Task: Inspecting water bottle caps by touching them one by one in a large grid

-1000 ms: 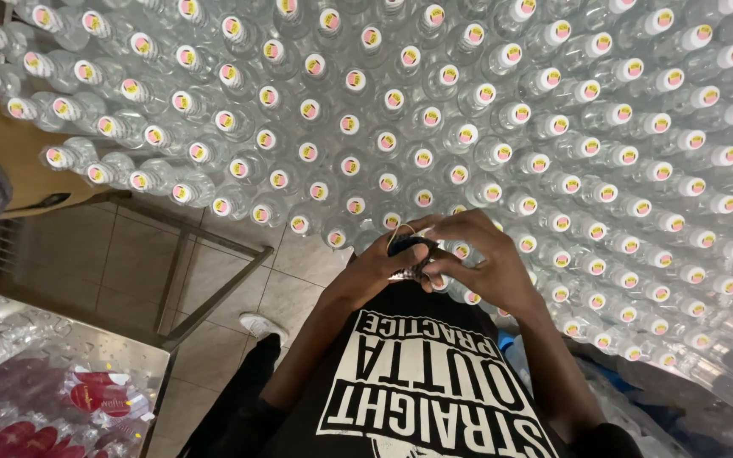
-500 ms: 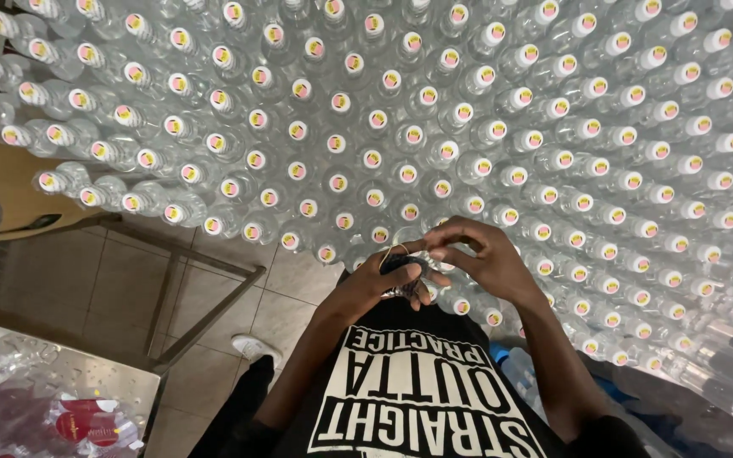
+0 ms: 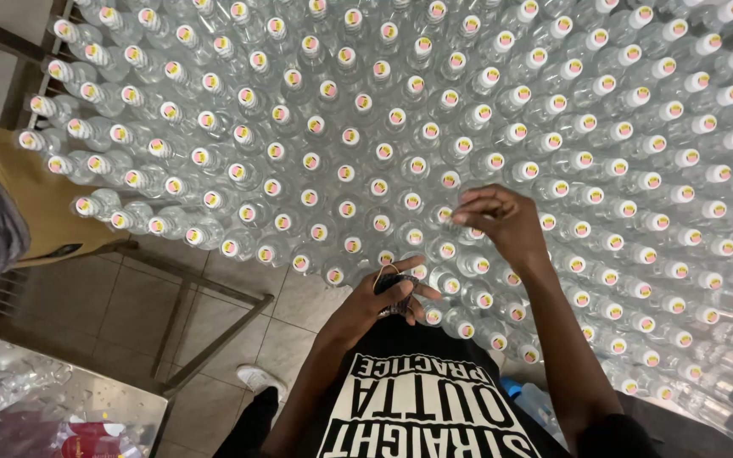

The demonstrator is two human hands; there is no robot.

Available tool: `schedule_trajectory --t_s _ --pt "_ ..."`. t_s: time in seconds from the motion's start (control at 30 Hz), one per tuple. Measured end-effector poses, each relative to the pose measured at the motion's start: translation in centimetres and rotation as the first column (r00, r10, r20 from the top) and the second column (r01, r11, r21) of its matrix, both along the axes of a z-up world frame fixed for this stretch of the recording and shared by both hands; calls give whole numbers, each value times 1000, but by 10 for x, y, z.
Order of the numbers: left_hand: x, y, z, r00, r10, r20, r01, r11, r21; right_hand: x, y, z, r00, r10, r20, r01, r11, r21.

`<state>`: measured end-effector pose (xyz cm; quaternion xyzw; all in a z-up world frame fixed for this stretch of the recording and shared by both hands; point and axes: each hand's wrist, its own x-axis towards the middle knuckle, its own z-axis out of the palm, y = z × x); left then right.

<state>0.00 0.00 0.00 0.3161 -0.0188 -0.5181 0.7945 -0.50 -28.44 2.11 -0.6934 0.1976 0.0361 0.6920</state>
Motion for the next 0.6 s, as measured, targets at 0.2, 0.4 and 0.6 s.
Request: schedule_trajectory --t_s 0.2,0.4,0.6 --pt "4 -1 -1 1000 18 16 -19 999 37 54 -9 -27 979 -187 83 193 979 -64" --pt "5 -1 -3 999 32 21 -33 998 56 75 0 -54 970 -159 183 189 969 -159" --pt "3 1 -1 998 54 11 -55 996 65 62 -5 -64 976 -42 215 122 920 -373"
